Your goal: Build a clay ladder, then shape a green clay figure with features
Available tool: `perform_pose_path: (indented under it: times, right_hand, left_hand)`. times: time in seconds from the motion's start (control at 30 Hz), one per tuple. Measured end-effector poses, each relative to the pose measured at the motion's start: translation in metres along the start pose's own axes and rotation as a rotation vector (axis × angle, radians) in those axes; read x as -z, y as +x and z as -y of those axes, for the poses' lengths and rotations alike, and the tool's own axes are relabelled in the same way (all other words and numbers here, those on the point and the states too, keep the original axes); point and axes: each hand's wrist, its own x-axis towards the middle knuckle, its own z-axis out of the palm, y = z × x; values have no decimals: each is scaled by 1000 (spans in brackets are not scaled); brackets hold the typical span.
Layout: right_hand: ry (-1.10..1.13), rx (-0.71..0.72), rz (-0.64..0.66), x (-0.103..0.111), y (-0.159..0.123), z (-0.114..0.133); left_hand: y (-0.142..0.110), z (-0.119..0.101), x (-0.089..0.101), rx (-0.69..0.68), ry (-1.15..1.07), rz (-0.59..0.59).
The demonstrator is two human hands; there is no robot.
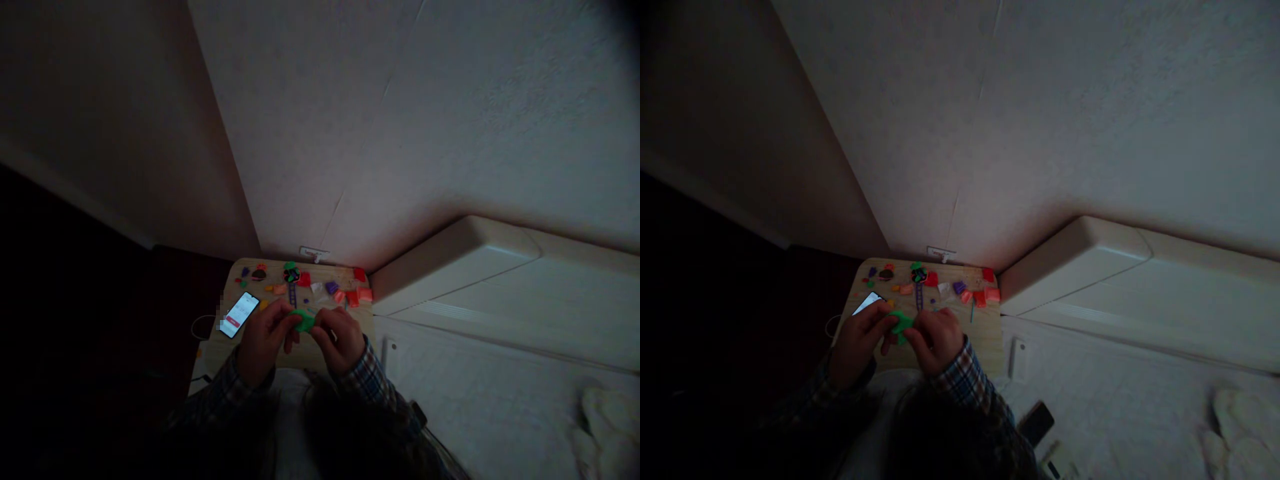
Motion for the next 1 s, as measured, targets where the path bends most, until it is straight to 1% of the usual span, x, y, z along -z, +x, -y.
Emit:
perform_pose_path:
  times: [0.1, 0.2, 0.33, 0.43, 0.53, 0.7, 0.87, 1.0]
  right_hand:
    - [-73, 6, 16, -6, -1, 3]
    - [-105, -6, -5, -12, -1, 6]
    - [-153, -38, -19, -14, 0, 11]
    - [-146, -50, -6, -12, 2, 13]
    - [-108, -35, 20, -9, 3, 14]
    - [47, -10, 56, -6, 6, 13]
    - [183, -87, 77, -5, 6, 11]
    - [366, -162, 86, -9, 3, 7]
  left_hand:
    - [-2, -3, 0, -105, 195, -44]
    - [-4, -2, 1, -174, 364, -64]
    - [-7, 3, -1, -217, 442, -63]
    - [-10, 4, -2, -216, 421, -61]
    - [-12, 4, -2, -204, 342, -59]
    - [-11, 6, 0, -206, 261, -43]
    - [-10, 9, 2, -199, 211, -79]
    - [-9, 13, 1, -202, 163, -99]
